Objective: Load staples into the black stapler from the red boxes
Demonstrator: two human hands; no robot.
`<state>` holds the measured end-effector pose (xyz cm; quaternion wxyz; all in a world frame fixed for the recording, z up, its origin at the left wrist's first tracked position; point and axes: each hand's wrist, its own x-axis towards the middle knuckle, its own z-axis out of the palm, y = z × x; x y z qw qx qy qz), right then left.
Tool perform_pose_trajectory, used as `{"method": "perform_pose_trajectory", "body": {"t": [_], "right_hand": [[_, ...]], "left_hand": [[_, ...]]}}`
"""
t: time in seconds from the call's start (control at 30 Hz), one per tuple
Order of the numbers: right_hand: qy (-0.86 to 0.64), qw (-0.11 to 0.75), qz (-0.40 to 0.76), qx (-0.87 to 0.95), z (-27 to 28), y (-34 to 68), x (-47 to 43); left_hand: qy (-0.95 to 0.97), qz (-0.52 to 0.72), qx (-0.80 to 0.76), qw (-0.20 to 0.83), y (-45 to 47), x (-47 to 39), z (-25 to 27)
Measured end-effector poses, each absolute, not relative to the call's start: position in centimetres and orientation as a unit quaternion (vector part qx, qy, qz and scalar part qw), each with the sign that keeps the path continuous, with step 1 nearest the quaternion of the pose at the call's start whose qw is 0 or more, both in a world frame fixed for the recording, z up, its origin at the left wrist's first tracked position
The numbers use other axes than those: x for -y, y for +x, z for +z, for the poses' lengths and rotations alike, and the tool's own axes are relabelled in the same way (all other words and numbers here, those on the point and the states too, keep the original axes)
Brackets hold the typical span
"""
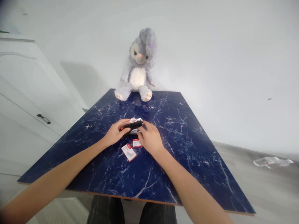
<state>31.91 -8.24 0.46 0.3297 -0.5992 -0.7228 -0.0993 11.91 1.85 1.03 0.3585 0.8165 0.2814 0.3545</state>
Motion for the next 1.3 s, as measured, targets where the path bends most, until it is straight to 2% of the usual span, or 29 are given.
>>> {"method": "perform_pose_trajectory", "body": {"t": [0.13, 0.23, 0.33, 0.43, 0.57, 0.67, 0.77, 0.9, 1.1, 1.2, 1.3], "right_hand": [[-0.620, 0.293, -0.128, 0.717, 0.8, 31.3, 8.6], [-0.619, 0.317, -0.101, 0.711, 0.8, 30.9, 8.8], [-0.608, 0.384, -0.001, 0.695, 0.5, 30.6, 8.8], [-0.600, 0.441, 0.139, 0.653, -0.3, 30.8, 8.2], [-0.584, 0.515, 0.257, 0.572, -1.5, 32.0, 7.0], [-0.587, 0.532, 0.260, 0.552, -1.7, 32.8, 6.7], [-0.626, 0.484, 0.186, 0.582, -1.1, 33.0, 7.1], [-0.647, 0.399, 0.091, 0.643, -0.5, 32.2, 7.3], [-0.682, 0.308, 0.062, 0.660, -0.4, 31.3, 5.9], [-0.682, 0.298, 0.063, 0.665, -0.5, 32.6, 5.8], [-0.698, 0.324, 0.047, 0.637, -0.7, 34.5, 6.0]], "left_hand": [[0.822, 0.383, -0.284, 0.310, 12.1, -1.6, 0.9], [0.859, 0.415, -0.234, 0.185, 11.9, -1.8, 1.0], [0.909, 0.398, -0.121, 0.030, 11.0, -2.1, 1.5], [0.940, 0.333, -0.061, -0.040, 10.0, -2.3, 2.3], [0.959, 0.279, -0.044, -0.010, 9.8, -2.0, 2.7], [0.935, 0.347, -0.074, 0.000, 10.7, -1.6, 1.9], [0.884, 0.438, -0.165, 0.008, 11.6, -1.4, 1.2], [0.841, 0.471, -0.264, 0.051, 12.0, -1.5, 1.3], [0.807, 0.486, -0.312, 0.126, 11.8, -1.9, 1.7], [0.809, 0.488, -0.289, 0.153, 11.5, -1.8, 1.8], [0.836, 0.461, -0.237, 0.182, 11.2, -1.7, 1.9]]}}
